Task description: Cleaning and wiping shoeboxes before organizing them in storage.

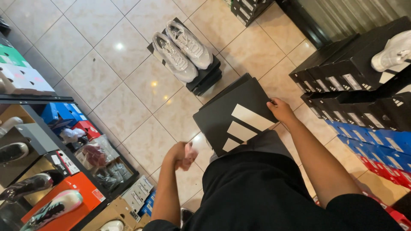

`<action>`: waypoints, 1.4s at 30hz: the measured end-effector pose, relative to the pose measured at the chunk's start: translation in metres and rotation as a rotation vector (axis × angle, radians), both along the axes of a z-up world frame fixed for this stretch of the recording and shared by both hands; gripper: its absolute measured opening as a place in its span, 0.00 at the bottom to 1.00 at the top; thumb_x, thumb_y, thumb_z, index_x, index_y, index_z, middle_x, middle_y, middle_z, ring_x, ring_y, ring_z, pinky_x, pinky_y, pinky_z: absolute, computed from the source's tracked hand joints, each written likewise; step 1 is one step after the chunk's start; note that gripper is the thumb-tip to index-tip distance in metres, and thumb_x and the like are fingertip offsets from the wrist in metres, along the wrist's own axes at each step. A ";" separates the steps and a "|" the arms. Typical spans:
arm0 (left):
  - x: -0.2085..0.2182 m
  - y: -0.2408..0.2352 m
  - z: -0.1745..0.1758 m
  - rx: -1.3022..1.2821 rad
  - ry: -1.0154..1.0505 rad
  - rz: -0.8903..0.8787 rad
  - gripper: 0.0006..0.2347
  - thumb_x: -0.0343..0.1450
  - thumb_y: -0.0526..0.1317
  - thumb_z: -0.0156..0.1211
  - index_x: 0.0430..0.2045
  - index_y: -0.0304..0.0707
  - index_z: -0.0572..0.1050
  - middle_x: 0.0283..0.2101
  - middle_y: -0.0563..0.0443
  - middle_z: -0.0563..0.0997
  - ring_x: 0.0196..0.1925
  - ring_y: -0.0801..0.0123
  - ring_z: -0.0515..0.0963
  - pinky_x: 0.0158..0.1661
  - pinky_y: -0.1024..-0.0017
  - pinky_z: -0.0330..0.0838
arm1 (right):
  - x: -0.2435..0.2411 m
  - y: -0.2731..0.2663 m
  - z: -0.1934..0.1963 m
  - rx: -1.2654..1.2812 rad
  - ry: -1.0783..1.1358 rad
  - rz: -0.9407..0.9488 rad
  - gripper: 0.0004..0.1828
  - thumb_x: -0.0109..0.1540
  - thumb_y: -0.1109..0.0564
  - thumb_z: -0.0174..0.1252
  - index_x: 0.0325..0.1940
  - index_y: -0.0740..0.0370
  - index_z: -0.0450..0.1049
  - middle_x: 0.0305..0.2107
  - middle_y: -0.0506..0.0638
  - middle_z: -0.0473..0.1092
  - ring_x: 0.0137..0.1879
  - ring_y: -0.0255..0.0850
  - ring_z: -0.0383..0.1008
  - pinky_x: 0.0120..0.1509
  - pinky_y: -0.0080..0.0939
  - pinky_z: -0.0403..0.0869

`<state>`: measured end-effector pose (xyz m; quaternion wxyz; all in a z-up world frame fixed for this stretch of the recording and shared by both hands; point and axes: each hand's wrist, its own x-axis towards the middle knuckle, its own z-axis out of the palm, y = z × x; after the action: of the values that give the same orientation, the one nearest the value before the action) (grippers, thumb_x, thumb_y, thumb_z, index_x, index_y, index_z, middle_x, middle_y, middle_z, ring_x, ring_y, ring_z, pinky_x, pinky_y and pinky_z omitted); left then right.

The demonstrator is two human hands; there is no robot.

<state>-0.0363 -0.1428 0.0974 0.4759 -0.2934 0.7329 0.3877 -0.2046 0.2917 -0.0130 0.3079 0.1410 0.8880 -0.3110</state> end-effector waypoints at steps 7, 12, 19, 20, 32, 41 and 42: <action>-0.022 0.076 -0.065 0.267 0.315 0.246 0.27 0.75 0.51 0.53 0.55 0.18 0.63 0.39 0.16 0.79 0.47 0.40 0.81 0.45 0.54 0.76 | 0.000 -0.005 -0.025 0.041 -0.061 0.008 0.29 0.72 0.34 0.41 0.76 0.41 0.59 0.65 0.57 0.66 0.70 0.54 0.64 0.71 0.57 0.66; -0.009 0.070 -0.123 0.203 0.267 0.407 0.30 0.70 0.60 0.66 0.52 0.30 0.68 0.40 0.36 0.83 0.46 0.52 0.83 0.51 0.62 0.76 | -0.002 -0.018 0.014 -0.088 -0.111 -0.020 0.32 0.73 0.36 0.38 0.79 0.50 0.54 0.69 0.66 0.59 0.74 0.60 0.58 0.75 0.60 0.61; 0.007 0.070 -0.107 0.402 0.191 0.492 0.29 0.72 0.59 0.60 0.55 0.30 0.70 0.41 0.35 0.83 0.46 0.50 0.83 0.54 0.61 0.74 | 0.014 -0.033 0.085 -0.228 -0.110 -0.084 0.42 0.66 0.34 0.54 0.78 0.55 0.56 0.69 0.68 0.59 0.75 0.63 0.56 0.76 0.63 0.59; 0.006 0.071 -0.089 0.430 0.200 0.467 0.30 0.74 0.58 0.58 0.58 0.27 0.67 0.43 0.32 0.82 0.49 0.47 0.81 0.56 0.60 0.72 | 0.016 -0.031 0.083 -0.251 -0.106 -0.100 0.42 0.66 0.34 0.55 0.78 0.55 0.56 0.69 0.67 0.58 0.75 0.62 0.56 0.75 0.63 0.60; 0.034 0.030 -0.322 0.910 -0.083 0.527 0.20 0.72 0.54 0.58 0.50 0.41 0.70 0.24 0.48 0.74 0.25 0.72 0.71 0.42 0.80 0.66 | 0.008 -0.011 0.041 -0.383 -0.245 -0.223 0.48 0.59 0.33 0.63 0.78 0.52 0.55 0.68 0.66 0.57 0.69 0.62 0.60 0.59 0.63 0.67; -0.010 0.019 -0.225 2.120 -0.447 0.214 0.17 0.69 0.59 0.48 0.27 0.49 0.58 0.47 0.37 0.61 0.44 0.50 0.54 0.38 0.55 0.50 | 0.035 0.036 0.110 -0.834 -0.051 -0.391 0.42 0.62 0.44 0.60 0.77 0.54 0.56 0.73 0.59 0.53 0.75 0.55 0.54 0.74 0.54 0.59; -0.049 0.027 -0.168 1.656 -0.082 -0.156 0.20 0.66 0.52 0.61 0.24 0.44 0.55 0.35 0.53 0.58 0.29 0.69 0.53 0.31 0.68 0.50 | 0.035 0.053 0.082 -1.028 0.011 -0.502 0.39 0.65 0.42 0.55 0.79 0.49 0.54 0.72 0.54 0.57 0.70 0.48 0.64 0.67 0.51 0.69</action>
<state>-0.0850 -0.1161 -0.0707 0.5895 0.1894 0.2108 0.7564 -0.1695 0.3446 0.0692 0.2488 0.1783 0.5636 -0.7672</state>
